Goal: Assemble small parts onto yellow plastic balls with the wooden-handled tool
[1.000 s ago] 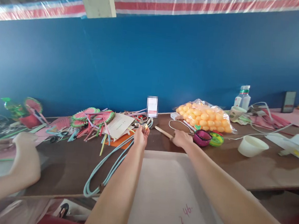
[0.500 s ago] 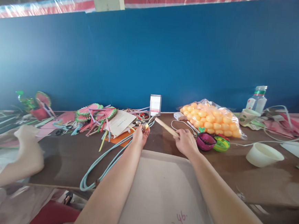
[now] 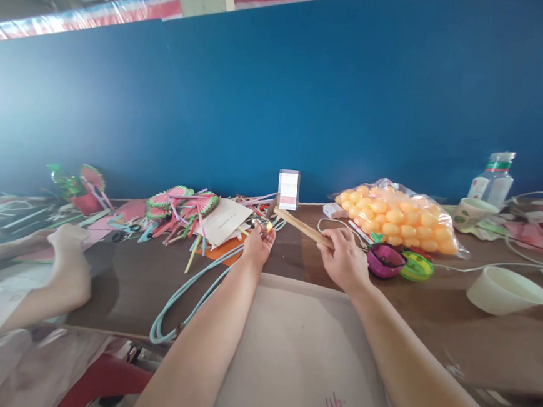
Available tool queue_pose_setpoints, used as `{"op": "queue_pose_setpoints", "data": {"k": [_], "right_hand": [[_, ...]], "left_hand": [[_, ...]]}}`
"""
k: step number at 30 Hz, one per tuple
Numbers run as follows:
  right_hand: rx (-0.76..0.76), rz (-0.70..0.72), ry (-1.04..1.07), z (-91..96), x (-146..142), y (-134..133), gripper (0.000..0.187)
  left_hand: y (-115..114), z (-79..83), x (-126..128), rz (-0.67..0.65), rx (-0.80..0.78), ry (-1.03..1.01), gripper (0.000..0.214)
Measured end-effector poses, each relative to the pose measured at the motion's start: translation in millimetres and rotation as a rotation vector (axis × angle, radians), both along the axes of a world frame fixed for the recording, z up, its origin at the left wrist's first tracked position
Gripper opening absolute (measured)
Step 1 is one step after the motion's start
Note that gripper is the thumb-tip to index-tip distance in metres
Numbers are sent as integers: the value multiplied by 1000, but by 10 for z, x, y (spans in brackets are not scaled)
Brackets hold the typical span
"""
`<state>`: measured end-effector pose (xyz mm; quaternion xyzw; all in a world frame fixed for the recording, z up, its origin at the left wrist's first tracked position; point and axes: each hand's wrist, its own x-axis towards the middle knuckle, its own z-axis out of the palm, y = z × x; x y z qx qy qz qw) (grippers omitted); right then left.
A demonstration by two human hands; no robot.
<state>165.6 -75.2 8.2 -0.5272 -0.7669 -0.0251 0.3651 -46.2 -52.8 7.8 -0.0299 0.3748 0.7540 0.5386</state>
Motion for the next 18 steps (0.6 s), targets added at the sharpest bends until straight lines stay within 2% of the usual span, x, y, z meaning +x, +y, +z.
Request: {"op": "queue_pose_setpoints", "data": {"k": [7, 18], "right_hand": [[2, -18, -74, 33, -12, -23, 20], [-21, -15, -70, 43, -18, -37, 19]], "left_hand": [[-26, 30, 7, -7, -2, 24, 15], [-16, 22, 8, -3, -8, 119, 17]]}}
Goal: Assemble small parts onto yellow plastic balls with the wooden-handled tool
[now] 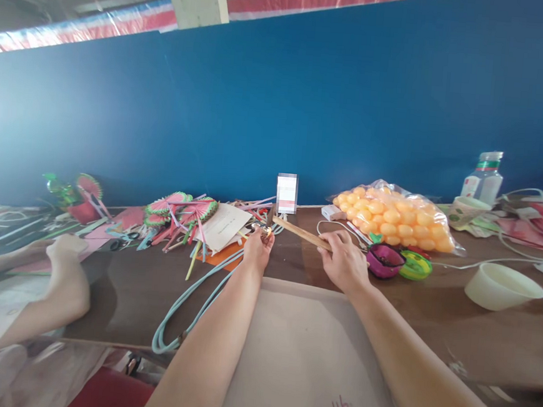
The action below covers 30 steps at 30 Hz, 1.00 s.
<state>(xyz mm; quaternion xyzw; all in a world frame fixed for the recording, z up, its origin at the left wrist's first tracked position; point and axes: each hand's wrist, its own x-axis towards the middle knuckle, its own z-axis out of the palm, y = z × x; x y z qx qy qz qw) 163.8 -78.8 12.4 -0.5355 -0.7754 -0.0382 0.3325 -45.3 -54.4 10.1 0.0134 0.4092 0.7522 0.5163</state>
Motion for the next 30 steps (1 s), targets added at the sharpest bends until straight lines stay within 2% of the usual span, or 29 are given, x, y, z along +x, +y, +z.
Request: {"op": "queue_pose_setpoints", "data": {"k": [15, 30], "right_hand": [[-31, -22, 15, -6, 17, 1, 21], [51, -8, 80, -49, 26, 25, 21]], "left_hand": [[-24, 16, -6, 10, 72, 33, 14], [-66, 50, 0, 8, 119, 18, 14]]}}
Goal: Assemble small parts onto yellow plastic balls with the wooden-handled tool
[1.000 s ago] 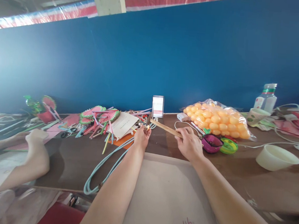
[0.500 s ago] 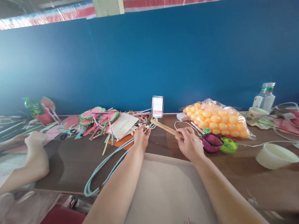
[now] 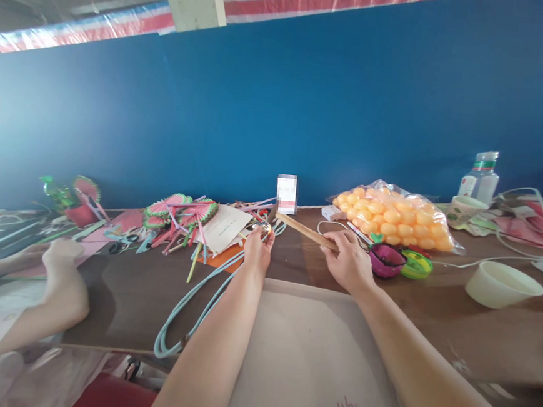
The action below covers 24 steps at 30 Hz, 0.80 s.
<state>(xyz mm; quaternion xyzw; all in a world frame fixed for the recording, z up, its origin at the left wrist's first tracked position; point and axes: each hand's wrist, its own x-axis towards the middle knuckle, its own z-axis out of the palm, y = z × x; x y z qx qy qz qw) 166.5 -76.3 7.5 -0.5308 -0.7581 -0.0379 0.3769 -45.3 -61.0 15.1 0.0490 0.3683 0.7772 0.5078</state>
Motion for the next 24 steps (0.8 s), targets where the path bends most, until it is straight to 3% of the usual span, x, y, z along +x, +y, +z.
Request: {"op": "queue_pose_setpoints", "data": {"k": [24], "right_hand": [[12, 29, 33, -49, 14, 35, 23]], "left_hand": [[-17, 24, -3, -12, 44, -5, 13]]}}
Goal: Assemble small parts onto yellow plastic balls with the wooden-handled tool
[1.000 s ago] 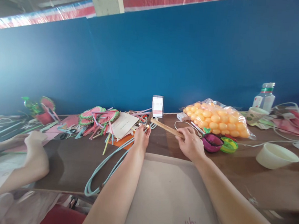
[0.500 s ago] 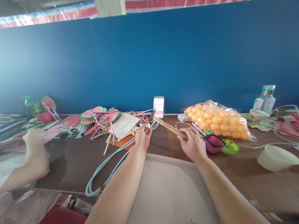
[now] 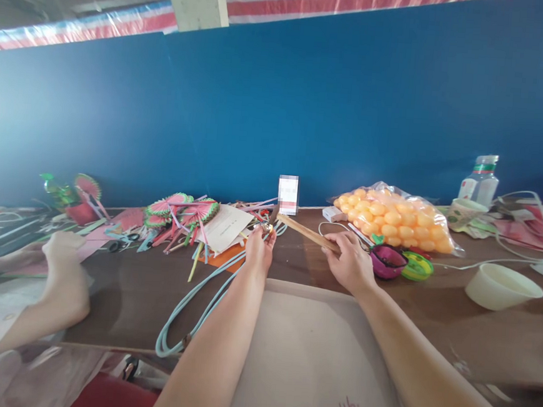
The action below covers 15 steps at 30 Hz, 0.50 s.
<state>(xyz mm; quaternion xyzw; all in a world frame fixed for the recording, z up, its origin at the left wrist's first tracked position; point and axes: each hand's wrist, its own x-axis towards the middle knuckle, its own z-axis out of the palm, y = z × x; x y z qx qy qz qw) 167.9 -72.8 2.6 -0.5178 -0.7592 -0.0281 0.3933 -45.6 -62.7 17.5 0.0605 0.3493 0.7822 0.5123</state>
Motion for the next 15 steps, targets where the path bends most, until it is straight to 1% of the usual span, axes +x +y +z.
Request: {"op": "queue_pose_setpoints", "data": {"k": [6, 9, 15], "right_hand": [[44, 8, 110, 16, 20, 22, 24], [51, 5, 111, 26, 28, 20, 24], [73, 15, 110, 58, 20, -7, 25]], "left_hand": [[-23, 36, 9, -21, 47, -9, 15], [-33, 49, 10, -28, 62, -31, 10], [-36, 64, 9, -4, 28, -69, 9]]}}
